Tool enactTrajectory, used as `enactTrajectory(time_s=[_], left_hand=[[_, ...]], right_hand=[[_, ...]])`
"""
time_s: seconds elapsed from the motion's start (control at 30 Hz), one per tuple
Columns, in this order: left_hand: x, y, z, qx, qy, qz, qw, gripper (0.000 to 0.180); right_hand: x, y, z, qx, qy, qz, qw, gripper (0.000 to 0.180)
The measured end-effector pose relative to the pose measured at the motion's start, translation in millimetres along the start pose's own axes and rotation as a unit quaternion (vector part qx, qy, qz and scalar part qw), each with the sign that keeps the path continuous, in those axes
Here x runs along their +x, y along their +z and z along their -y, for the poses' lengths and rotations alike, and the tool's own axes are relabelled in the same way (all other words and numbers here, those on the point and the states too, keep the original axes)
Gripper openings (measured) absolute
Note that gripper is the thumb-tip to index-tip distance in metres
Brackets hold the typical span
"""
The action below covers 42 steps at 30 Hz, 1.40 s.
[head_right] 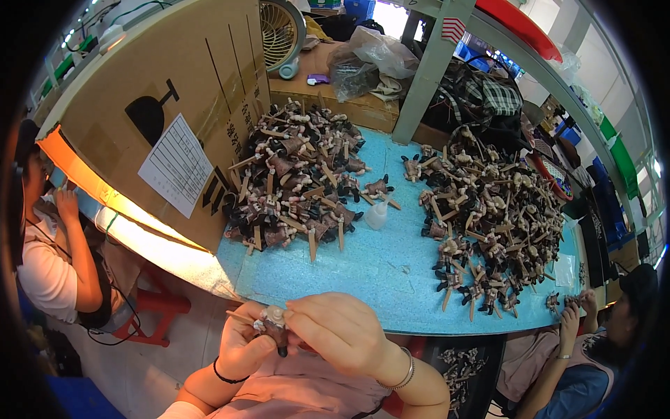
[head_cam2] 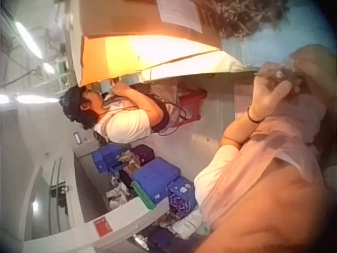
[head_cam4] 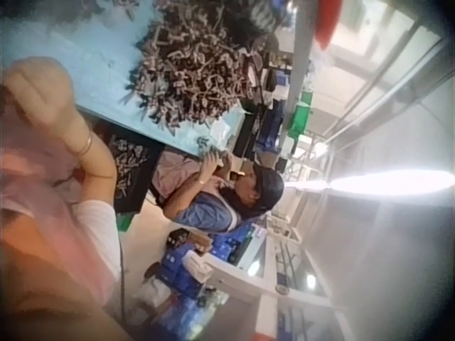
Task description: The person assembles small action figurines by gluing plastic parts together with a glue bottle.
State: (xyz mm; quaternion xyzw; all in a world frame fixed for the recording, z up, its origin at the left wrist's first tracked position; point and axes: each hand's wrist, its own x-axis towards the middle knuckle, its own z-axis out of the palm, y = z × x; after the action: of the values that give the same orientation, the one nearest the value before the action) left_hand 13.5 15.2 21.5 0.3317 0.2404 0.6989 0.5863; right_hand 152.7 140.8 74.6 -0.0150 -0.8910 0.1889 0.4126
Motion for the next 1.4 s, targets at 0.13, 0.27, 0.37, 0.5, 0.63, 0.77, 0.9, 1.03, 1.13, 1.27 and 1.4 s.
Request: enactTrajectory(time_s=[0.13,0.27,0.37,0.5,0.63,0.77,0.9,1.03,1.13,1.27,1.4], left_hand=[[6.0,-0.1,9.0,0.215,0.125,-0.101,0.963,0.027],[14.6,-2.3,12.4,0.291,0.176,-0.113,0.934,0.028],[14.3,-2.0,11.6,0.377,0.199,-0.108,0.898,0.032],[13.0,-2.3,14.3,0.433,0.229,-0.124,0.863,0.034],[12.5,-1.7,18.1,0.462,0.223,-0.138,0.847,0.034],[12.6,-0.8,20.3,0.444,0.215,-0.138,0.859,0.033],[18.3,3.5,22.5,0.363,0.178,-0.176,0.898,0.028],[24.7,14.3,29.5,0.325,0.168,-0.217,0.905,0.023],[25.1,15.0,27.0,0.356,0.138,-0.202,0.902,0.027],[28.3,19.9,-12.5,0.458,0.098,-0.049,0.882,0.032],[43.2,21.9,-23.4,0.496,0.16,-0.052,0.852,0.037]], right_hand=[[-1.4,4.7,13.1,-0.037,0.139,-0.056,0.988,0.025],[-3.1,15.1,24.0,-0.04,0.157,-0.095,0.982,0.026],[-2.5,21.0,20.6,-0.06,0.132,-0.096,0.985,0.025],[-2.6,21.4,22.2,-0.073,0.126,-0.094,0.985,0.023],[-5.8,20.3,18.7,-0.061,0.143,-0.069,0.985,0.026],[-3.7,17.1,26.6,-0.062,0.171,-0.014,0.983,0.042],[-6.9,20.3,31.6,-0.13,0.165,0.016,0.977,0.051],[-14.3,32.5,18.7,-0.183,0.169,-0.012,0.968,0.052],[-18.0,28.3,10.3,-0.157,0.169,-0.038,0.972,0.054],[-30.9,9.7,-7.9,0.156,0.299,-0.08,0.938,0.056],[-38.6,10.5,-10.2,0.536,0.332,-0.118,0.767,0.062]])
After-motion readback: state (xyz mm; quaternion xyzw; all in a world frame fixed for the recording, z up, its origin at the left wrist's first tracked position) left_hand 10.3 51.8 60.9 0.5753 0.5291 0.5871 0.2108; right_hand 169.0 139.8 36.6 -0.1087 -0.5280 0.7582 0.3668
